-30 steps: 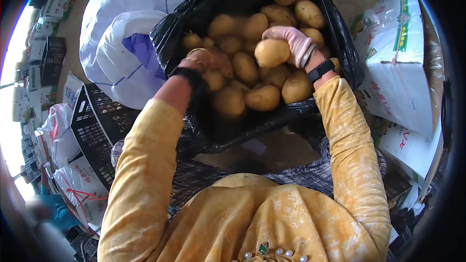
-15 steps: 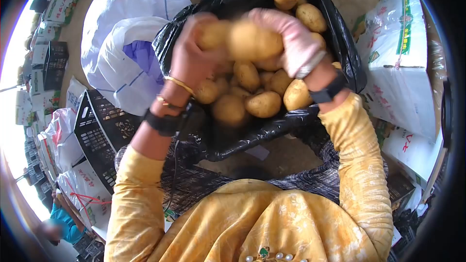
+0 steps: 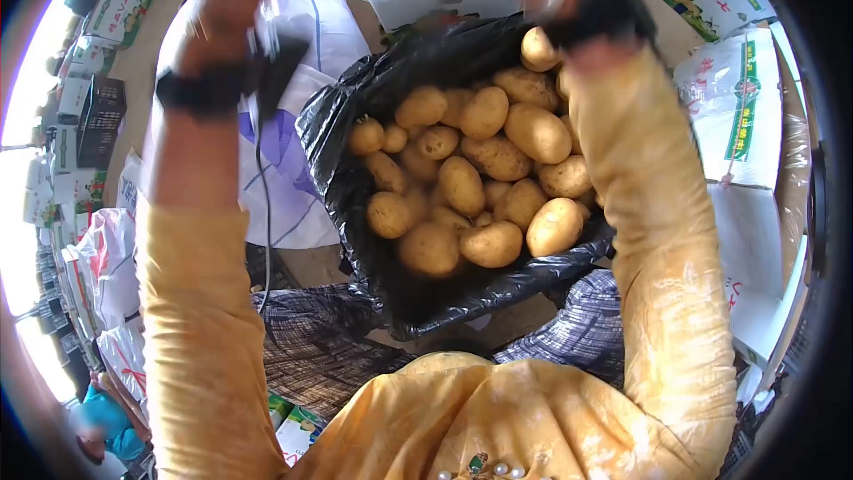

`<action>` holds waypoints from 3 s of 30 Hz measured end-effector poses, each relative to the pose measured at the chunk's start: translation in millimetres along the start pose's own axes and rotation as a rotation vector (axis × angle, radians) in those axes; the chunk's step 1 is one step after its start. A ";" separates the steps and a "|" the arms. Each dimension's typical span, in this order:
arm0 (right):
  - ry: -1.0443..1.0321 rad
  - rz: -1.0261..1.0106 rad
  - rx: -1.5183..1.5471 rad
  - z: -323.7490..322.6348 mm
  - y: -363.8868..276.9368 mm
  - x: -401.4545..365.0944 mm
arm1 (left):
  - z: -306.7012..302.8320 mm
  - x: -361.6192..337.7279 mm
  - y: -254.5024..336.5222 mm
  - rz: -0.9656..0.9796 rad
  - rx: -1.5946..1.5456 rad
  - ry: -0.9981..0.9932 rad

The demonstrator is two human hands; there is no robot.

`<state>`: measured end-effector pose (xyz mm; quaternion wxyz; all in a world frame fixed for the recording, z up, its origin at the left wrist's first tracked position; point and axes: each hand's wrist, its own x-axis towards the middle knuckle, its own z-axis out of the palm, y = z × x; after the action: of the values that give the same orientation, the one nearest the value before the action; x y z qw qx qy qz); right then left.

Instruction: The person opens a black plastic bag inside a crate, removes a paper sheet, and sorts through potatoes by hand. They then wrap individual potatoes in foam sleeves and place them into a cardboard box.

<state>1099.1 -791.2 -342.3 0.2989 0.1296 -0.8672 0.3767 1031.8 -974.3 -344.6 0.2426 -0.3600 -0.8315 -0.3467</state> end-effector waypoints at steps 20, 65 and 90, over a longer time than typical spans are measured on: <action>-0.328 0.839 0.902 60.7 68.3 -222.0 | 118.8 -213.3 23.7 -0.435 0.794 -1.088; -0.085 0.673 1.318 -91.3 -83.8 -273.5 | 16.3 -226.2 274.9 -0.475 -0.378 0.107; 0.245 0.687 1.162 -89.1 -155.1 -269.6 | -40.3 -223.8 276.3 -0.557 -0.421 0.190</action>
<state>1418.6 -832.1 -371.1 0.1404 -0.0569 -0.4764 0.8661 1389.3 -962.7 -353.8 0.1357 -0.1280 -0.7818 -0.5950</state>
